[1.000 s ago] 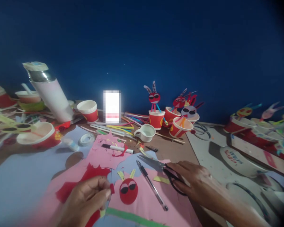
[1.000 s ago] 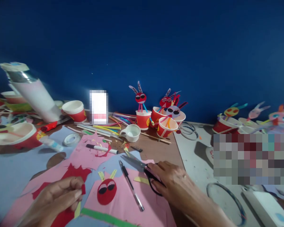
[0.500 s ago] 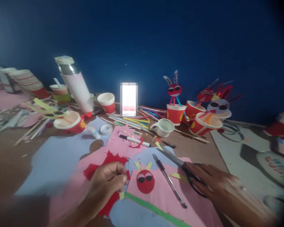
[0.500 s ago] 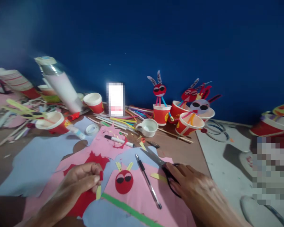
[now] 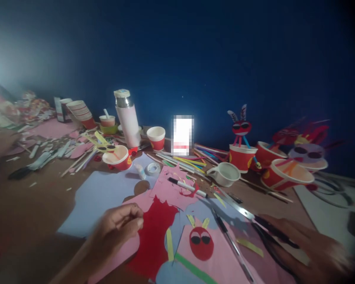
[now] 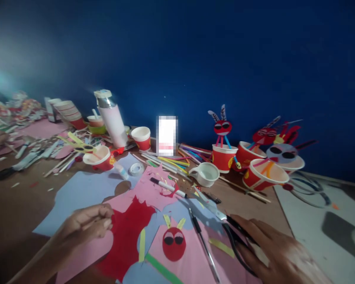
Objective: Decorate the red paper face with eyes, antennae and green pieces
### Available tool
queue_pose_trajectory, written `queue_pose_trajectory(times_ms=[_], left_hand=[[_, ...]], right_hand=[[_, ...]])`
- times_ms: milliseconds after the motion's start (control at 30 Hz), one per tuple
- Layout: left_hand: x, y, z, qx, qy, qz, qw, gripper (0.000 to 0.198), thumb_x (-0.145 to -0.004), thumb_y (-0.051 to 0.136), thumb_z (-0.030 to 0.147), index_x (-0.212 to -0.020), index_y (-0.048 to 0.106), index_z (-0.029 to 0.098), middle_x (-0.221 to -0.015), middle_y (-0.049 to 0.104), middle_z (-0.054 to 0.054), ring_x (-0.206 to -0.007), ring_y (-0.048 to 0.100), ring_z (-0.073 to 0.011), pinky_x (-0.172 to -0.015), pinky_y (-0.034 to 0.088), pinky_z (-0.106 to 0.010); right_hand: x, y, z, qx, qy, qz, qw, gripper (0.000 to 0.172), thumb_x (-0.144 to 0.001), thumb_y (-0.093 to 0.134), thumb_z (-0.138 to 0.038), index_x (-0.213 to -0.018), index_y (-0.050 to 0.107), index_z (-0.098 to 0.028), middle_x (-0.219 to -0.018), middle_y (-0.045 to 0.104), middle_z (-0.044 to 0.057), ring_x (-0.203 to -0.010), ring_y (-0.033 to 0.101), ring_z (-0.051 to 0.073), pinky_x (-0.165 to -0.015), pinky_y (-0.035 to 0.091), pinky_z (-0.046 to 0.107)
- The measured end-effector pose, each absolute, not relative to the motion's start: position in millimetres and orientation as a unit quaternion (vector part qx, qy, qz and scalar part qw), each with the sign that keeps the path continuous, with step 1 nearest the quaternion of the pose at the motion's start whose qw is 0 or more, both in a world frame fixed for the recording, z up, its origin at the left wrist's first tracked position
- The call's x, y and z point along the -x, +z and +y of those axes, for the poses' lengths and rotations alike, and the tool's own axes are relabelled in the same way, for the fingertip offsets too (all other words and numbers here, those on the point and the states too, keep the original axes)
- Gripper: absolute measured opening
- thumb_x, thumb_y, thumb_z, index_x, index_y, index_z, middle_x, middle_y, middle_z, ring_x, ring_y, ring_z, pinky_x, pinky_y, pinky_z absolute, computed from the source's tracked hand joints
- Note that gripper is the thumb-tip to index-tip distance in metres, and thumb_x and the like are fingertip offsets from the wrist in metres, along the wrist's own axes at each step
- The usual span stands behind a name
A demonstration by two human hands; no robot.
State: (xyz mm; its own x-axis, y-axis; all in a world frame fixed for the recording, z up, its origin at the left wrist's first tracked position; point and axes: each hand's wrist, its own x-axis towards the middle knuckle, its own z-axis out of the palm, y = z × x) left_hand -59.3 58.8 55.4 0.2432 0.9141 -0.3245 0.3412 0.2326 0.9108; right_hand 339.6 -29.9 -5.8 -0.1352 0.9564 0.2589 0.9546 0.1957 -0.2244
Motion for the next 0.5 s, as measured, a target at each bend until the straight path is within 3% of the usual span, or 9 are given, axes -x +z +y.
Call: queue_pose_trajectory(times_ms=[300,400,500], left_hand=[[57,41,46,-0.582,0.245,0.555,0.541,0.018,-0.071,0.058,0.033,-0.06,0.052,0.019,-0.056,0.04,0.004,-0.052,0.034,-0.0113,-0.048,0.031,-0.02],[53,40,37,-0.597,0.224,0.556,0.533,0.02,-0.072,0.057,0.036,-0.063,0.054,0.019,-0.056,0.039,0.004,-0.052,0.033,-0.0113,-0.048,0.03,-0.02],[48,42,31,-0.63,0.212,0.548,0.509,0.021,-0.075,0.055,0.037,-0.065,0.058,0.019,-0.058,0.041,0.004,-0.055,0.036,-0.0125,-0.051,0.032,-0.02]], right_hand=[[-354,-15,-38,0.624,-0.064,-0.778,0.036,0.034,-0.086,0.047,-0.032,-0.119,0.054,-0.032,-0.103,0.07,0.007,-0.079,0.07,0.027,-0.059,0.056,0.034],[-349,-9,-38,0.593,-0.085,-0.8,0.024,0.035,-0.086,0.044,-0.031,-0.117,0.058,-0.026,-0.099,0.071,0.009,-0.078,0.069,0.029,-0.058,0.056,0.037],[-337,6,-32,0.584,-0.055,-0.807,0.066,0.028,-0.083,0.047,-0.029,-0.1,0.068,-0.03,-0.09,0.073,0.005,-0.073,0.068,0.027,-0.055,0.055,0.035]])
